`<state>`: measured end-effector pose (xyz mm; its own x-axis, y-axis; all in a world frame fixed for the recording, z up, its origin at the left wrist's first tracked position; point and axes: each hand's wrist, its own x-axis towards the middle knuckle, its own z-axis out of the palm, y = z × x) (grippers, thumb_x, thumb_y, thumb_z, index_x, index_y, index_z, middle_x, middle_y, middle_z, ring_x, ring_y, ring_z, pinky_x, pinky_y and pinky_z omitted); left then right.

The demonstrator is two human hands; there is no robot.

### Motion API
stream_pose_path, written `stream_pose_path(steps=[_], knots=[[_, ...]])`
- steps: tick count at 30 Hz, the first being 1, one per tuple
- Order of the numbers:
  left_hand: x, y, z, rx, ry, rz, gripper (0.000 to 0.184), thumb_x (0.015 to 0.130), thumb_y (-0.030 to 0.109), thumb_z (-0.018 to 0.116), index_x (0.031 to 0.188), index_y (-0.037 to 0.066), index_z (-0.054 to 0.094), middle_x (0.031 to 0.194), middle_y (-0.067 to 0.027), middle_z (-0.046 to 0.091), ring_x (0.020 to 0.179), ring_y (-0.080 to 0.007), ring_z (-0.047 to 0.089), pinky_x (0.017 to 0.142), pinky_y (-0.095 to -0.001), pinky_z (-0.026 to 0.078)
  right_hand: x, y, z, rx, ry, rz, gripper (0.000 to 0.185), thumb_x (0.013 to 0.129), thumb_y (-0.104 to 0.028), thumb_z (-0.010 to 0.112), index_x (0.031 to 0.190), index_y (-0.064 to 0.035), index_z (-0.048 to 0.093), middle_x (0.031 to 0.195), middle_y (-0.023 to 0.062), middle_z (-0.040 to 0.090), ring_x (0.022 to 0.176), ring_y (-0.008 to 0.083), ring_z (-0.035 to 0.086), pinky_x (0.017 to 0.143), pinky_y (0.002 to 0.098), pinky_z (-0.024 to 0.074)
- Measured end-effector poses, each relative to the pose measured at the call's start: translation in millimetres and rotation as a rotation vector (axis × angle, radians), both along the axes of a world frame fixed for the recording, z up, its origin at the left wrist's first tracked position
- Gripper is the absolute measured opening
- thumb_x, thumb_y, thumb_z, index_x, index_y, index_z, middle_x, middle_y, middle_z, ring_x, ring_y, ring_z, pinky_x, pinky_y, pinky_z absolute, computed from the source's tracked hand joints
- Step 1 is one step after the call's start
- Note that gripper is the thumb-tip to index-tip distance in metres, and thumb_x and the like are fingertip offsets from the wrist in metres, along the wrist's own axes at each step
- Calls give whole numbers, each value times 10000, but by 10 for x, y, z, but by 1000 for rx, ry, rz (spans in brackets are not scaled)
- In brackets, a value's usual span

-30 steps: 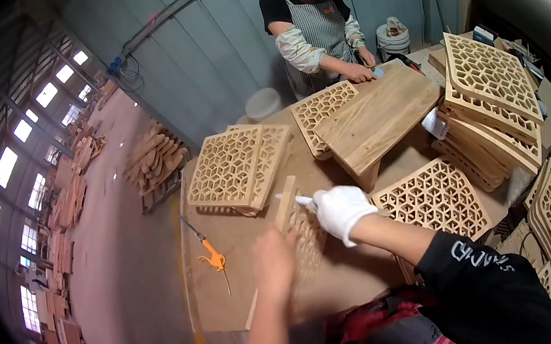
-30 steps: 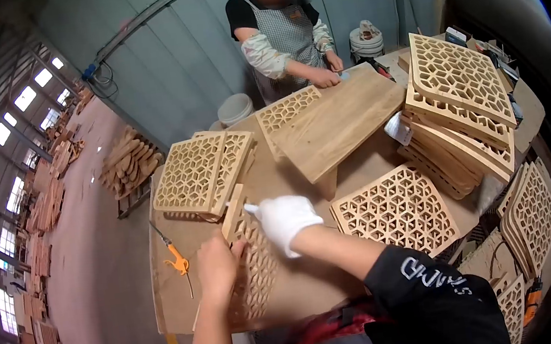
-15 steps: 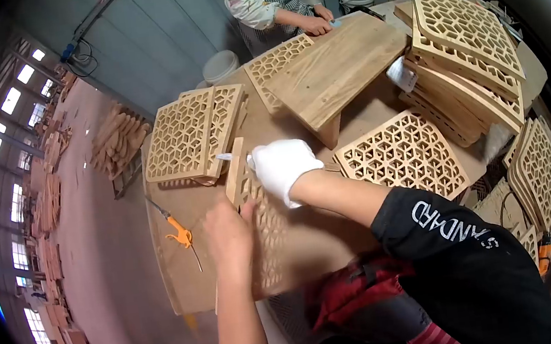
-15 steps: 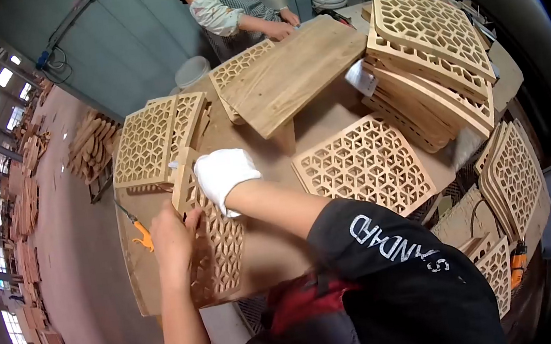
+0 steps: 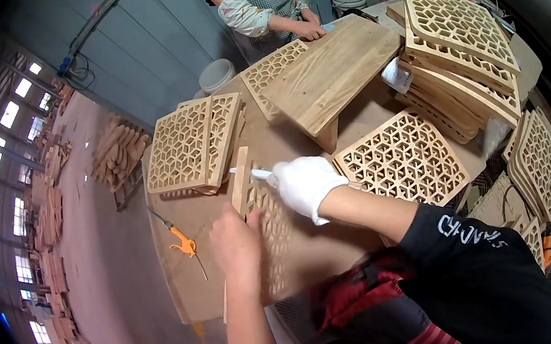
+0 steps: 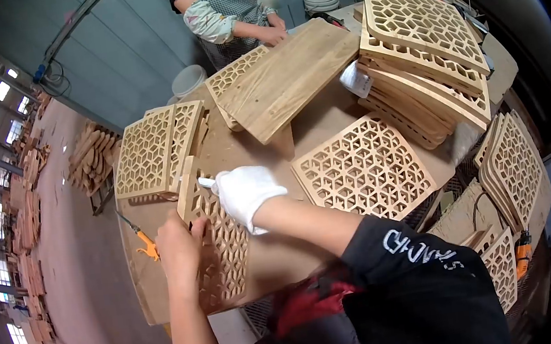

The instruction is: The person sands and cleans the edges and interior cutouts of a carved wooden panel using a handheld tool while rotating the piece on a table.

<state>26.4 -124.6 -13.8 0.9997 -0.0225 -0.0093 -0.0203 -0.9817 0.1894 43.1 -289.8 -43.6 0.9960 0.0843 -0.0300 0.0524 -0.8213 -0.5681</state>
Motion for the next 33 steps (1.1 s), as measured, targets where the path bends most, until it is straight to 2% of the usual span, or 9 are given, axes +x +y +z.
stream_pose_path(steps=[2, 5, 6, 12, 16, 20, 25, 29, 33], knots=[[-36, -39, 1, 11, -5, 1, 393, 849, 302, 763, 999, -28, 611, 871, -264, 685, 869, -471, 654, 785, -540, 514, 16, -61, 73, -70, 1, 51, 328, 996, -277, 473, 1022, -73, 728, 928, 179, 731, 864, 340, 713, 782, 446, 551], [-1, 43, -36, -13, -84, -19, 392, 847, 298, 765, 993, -31, 608, 861, -264, 686, 861, -462, 656, 783, -533, 515, 238, 73, -36, -45, -85, 19, 353, 991, -283, 476, 914, -62, 740, 863, 189, 729, 816, 357, 715, 740, 454, 557], [9, 72, -52, -32, -91, -22, 381, 837, 275, 776, 981, -38, 610, 845, -260, 684, 845, -462, 653, 777, -529, 510, 265, 108, -56, -72, -48, 41, 338, 990, -274, 469, 959, -57, 727, 888, 193, 727, 839, 364, 711, 759, 452, 554], [-37, 31, -67, 1, -106, -34, 371, 814, 230, 802, 942, -48, 592, 810, -254, 677, 806, -468, 644, 747, -522, 503, -44, -35, -86, 56, 2, 7, 384, 994, -360, 469, 940, -42, 678, 862, 212, 710, 804, 393, 687, 756, 481, 536], [-72, -9, -23, 37, -57, -47, 363, 864, 274, 748, 990, -29, 592, 853, -268, 684, 839, -477, 658, 755, -544, 518, 230, 83, -67, -60, -111, 78, 240, 939, -249, 532, 951, -50, 666, 845, 194, 710, 801, 377, 695, 734, 463, 546], [-74, 70, -52, 23, -87, -77, 368, 849, 284, 762, 959, -23, 590, 832, -267, 679, 822, -486, 650, 739, -549, 513, 43, 152, -76, 15, -119, 34, 278, 952, -212, 484, 996, -26, 686, 908, 205, 722, 874, 367, 708, 784, 457, 551], [12, 203, -112, -28, -156, -83, 376, 807, 248, 809, 922, -51, 613, 741, -239, 657, 757, -453, 643, 706, -508, 501, -446, -219, -3, 9, 157, 32, 368, 1017, -309, 426, 988, -41, 676, 924, 213, 707, 854, 385, 686, 789, 466, 533], [144, 427, -76, -28, -48, -77, 410, 807, 295, 807, 951, -39, 617, 822, -267, 675, 806, -479, 641, 731, -525, 506, -540, -416, -267, 41, 268, -45, 406, 1009, -360, 440, 956, -42, 686, 935, 217, 703, 892, 408, 669, 827, 498, 511], [222, 542, -55, -94, -38, -135, 407, 768, 257, 849, 945, -50, 649, 709, -209, 667, 687, -389, 658, 648, -453, 500, -527, -377, -267, 106, 257, -57, 391, 1011, -356, 444, 949, -41, 667, 916, 224, 697, 872, 413, 663, 806, 501, 508]])
